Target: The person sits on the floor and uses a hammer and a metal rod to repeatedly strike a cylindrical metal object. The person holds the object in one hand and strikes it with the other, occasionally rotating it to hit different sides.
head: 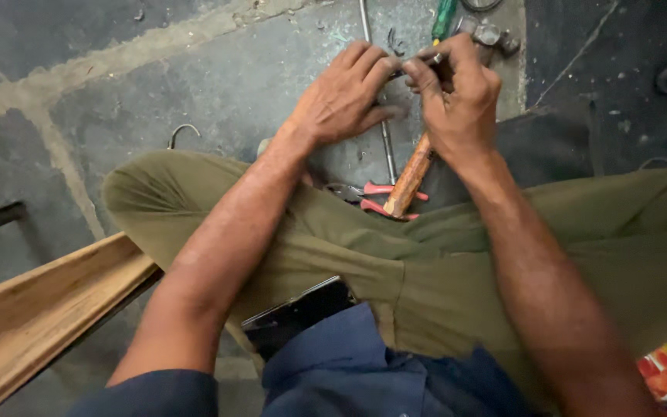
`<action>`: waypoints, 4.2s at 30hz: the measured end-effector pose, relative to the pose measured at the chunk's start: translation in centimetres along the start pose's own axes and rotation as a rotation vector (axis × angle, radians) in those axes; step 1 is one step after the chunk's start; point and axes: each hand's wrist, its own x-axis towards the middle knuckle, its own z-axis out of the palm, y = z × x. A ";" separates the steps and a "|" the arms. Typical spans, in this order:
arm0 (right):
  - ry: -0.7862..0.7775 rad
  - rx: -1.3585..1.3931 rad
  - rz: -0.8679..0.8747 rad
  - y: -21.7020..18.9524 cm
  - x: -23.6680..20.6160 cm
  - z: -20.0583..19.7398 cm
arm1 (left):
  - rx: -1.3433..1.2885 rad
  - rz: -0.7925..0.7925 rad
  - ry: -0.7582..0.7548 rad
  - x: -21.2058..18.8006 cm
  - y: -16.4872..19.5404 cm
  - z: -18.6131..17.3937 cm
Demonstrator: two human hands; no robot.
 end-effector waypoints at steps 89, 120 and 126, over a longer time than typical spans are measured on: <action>-0.166 -0.750 -0.219 -14.7 -2.0 -3.4 | -0.061 0.010 0.429 -0.4 -0.7 3.2; -0.201 -0.601 0.077 -12.7 -3.9 -3.2 | -0.115 0.005 0.424 -0.7 0.1 2.5; 0.127 -0.447 0.035 -19.2 -3.6 -4.5 | -0.084 0.049 0.439 -0.7 -0.3 3.0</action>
